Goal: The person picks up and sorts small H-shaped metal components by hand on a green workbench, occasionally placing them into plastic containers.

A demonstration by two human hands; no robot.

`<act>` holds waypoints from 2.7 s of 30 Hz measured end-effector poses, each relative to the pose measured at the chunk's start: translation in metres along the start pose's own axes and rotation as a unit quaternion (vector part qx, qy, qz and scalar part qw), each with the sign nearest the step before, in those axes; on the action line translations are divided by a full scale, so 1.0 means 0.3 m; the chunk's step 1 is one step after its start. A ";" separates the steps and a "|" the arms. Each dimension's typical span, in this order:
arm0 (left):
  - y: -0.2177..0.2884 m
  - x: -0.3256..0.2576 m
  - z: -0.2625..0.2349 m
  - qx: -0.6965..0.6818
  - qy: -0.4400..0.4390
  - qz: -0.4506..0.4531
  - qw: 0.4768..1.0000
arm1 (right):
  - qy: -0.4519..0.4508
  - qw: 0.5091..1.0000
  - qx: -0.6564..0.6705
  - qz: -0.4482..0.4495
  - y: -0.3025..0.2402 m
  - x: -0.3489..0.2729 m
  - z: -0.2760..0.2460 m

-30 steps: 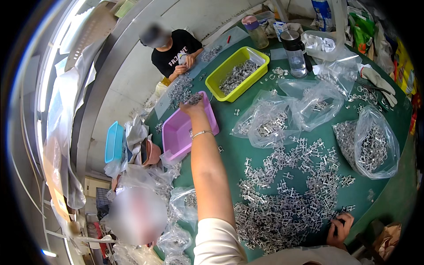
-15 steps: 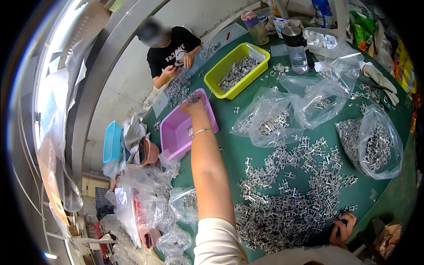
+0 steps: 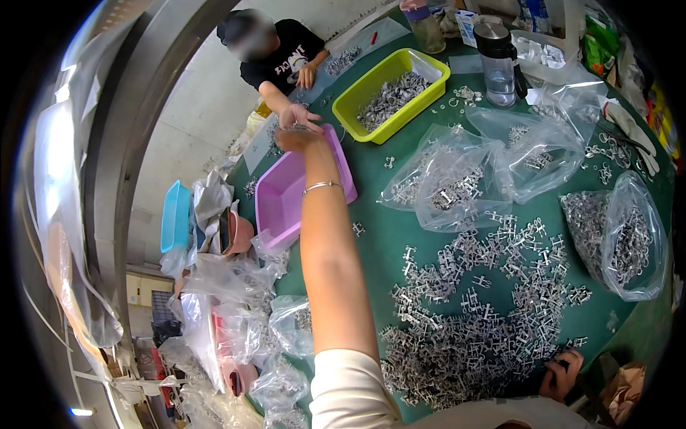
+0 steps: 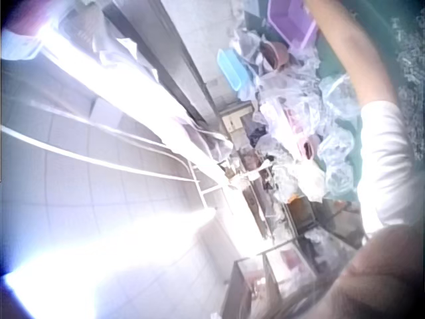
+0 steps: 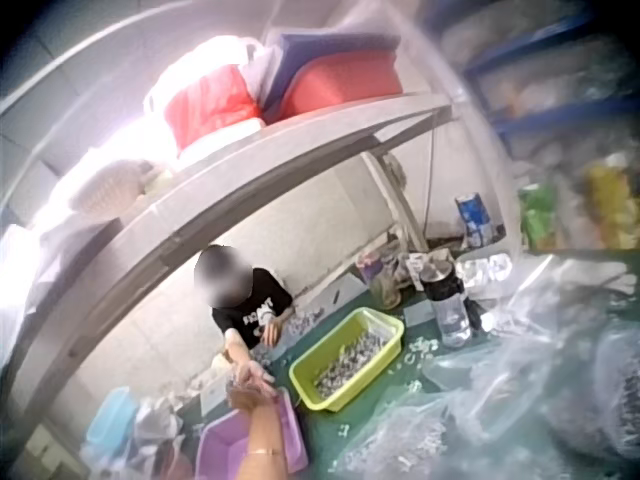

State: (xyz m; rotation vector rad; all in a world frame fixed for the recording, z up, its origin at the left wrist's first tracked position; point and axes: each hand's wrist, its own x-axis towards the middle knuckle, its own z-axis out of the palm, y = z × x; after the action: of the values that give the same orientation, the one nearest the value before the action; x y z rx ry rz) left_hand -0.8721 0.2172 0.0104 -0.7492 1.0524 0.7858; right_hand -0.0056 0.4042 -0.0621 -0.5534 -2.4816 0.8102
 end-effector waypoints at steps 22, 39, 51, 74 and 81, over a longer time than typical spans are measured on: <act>-0.422 0.065 0.230 -0.110 0.284 0.909 0.285 | 0.134 0.983 0.101 -0.076 -0.042 0.059 -0.037; -2.209 0.576 0.845 0.065 0.399 0.732 0.548 | 0.029 0.927 -0.363 0.089 0.877 1.032 -0.287; -2.739 0.919 0.808 0.074 0.678 0.596 0.423 | 0.263 0.927 -0.204 -0.175 0.459 1.141 -0.589; -2.721 1.004 0.755 0.024 0.779 0.518 0.353 | 0.033 0.975 -0.059 -0.214 -0.741 1.653 0.964; -2.750 1.055 0.706 0.068 0.779 0.514 0.351 | 0.052 0.942 -0.149 -0.295 -0.740 1.657 1.094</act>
State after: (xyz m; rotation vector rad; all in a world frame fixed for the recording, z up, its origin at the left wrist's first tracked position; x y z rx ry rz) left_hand 0.0112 0.0308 -0.0926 -0.3937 3.5981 0.7782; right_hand -0.6360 0.3448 -0.0062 0.0697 -2.4722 0.1678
